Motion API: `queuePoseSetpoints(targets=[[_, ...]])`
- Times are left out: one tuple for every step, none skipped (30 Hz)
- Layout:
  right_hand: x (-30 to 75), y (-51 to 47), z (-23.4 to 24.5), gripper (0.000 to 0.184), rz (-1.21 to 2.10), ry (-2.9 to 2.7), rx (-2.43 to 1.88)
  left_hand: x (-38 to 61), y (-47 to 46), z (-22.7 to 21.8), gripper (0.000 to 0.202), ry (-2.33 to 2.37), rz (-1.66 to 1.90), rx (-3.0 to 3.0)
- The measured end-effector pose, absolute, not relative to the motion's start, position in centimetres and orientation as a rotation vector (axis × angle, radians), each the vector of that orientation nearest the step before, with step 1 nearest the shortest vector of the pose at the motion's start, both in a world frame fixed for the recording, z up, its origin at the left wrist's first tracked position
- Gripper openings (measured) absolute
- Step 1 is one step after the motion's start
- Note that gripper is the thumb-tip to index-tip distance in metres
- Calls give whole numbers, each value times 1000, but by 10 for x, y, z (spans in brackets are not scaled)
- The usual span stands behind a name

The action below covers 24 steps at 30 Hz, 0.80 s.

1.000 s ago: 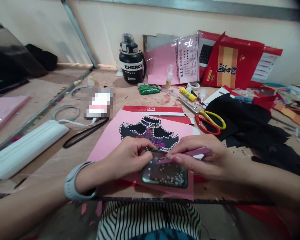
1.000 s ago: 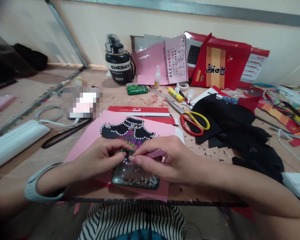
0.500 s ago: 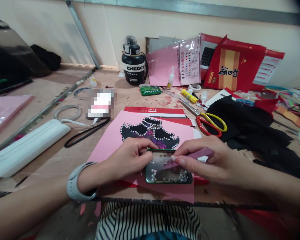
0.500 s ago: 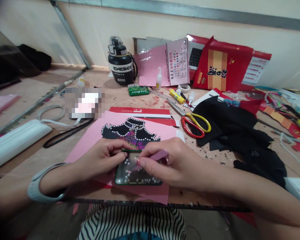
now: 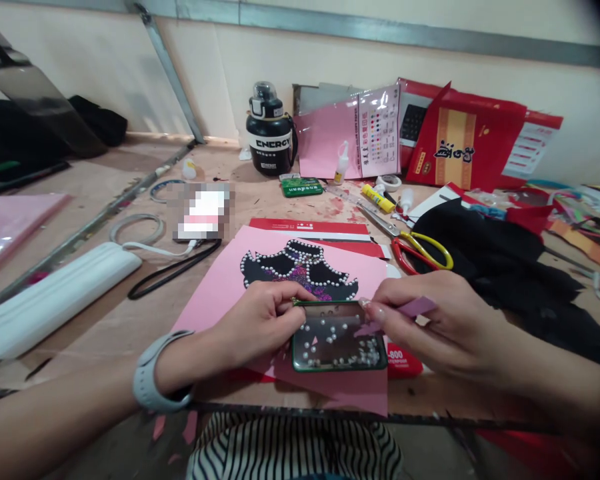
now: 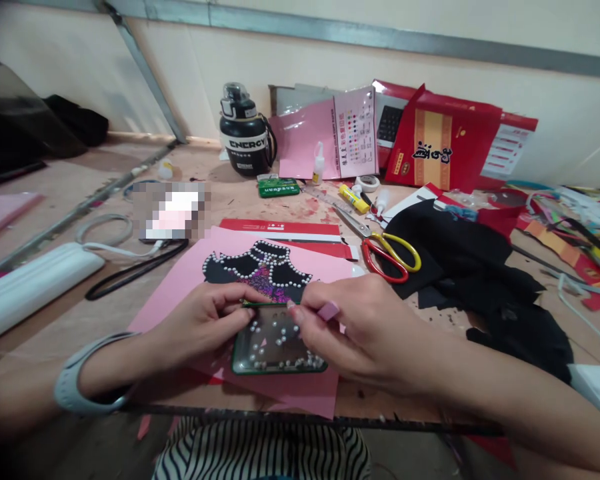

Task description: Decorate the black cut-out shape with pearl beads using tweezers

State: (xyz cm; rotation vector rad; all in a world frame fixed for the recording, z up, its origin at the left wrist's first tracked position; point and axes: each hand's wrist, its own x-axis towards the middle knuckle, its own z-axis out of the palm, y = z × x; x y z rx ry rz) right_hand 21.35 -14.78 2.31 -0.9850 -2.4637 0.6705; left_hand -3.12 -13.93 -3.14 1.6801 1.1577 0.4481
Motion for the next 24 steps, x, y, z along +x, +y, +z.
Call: queuePoseSetpoints(targets=[[213,-148,22,29,576,-2524,-983,-31,-139,-31,26,1158,451,1670],[212,-149,21,29,525,-2577,-986,-30,-139,-31,25,1155,456,1650],[210,-149,20,30,536,-2614,-993,-30,-139,-30,24,1148,462,1621],[208,-149,19,30,613,-2626,-1000,-29,-139,-30,24,1139,464,1582],[206,-149,18,30,741,-2610,-1003,-28,-139,-30,24,1132,461,1533],[204,-149,17,30,882,-2564,-991,-28,-139,-30,24,1127,454,1479],[202,-148,17,31,1000,-2491,-969,-27,-140,-30,24,1127,444,1424],[202,-148,16,32,1081,-2407,-948,-27,-140,-31,24,1128,434,1375],[202,-146,16,32,1120,-2327,-935,-26,-140,-31,23,1131,427,1338],[203,-145,16,31,1118,-2258,-934,-26,-140,-31,22,1135,426,1314],[204,-144,15,30,1091,-2202,-939,-26,-140,-31,22,1138,428,1303],[205,-143,15,29,1058,-2164,-952,-26,-140,-31,21,1140,433,1302],[206,-142,14,27,1033,-2147,-964,-26,-140,-31,21,1140,438,1305],[207,-141,14,26,1020,-2150,-967,-26,-140,-31,21,1140,445,1312],[208,-141,13,24,1010,-2164,-962,-26,-139,-31,20,1138,449,1324],[207,-140,13,21,1001,-2183,-956,-26,-139,-31,20,1135,454,1340],[207,-140,12,19,998,-2200,-947,-26,-139,-31,20,1132,458,1359],[206,-140,11,17,998,-2212,-937,-26,-139,-30,20,1133,459,1379],[205,-140,10,16,1001,-2215,-927,-27,-139,-31,21,1134,460,1399],[204,-141,9,15,1002,-2211,-916,-27,-139,-31,22,1136,461,1417],[203,-141,8,14,1000,-2204,-903,-27,-139,-31,22,1138,461,1431],[202,-141,8,14,993,-2198,-884,-28,-138,-31,23,1143,462,1441],[201,-142,7,14,980,-2195,-858,-28,-138,-31,23,1147,463,1453],[200,-142,7,13,966,-2200,-833,-29,-138,-32,23,1153,468,1467]])
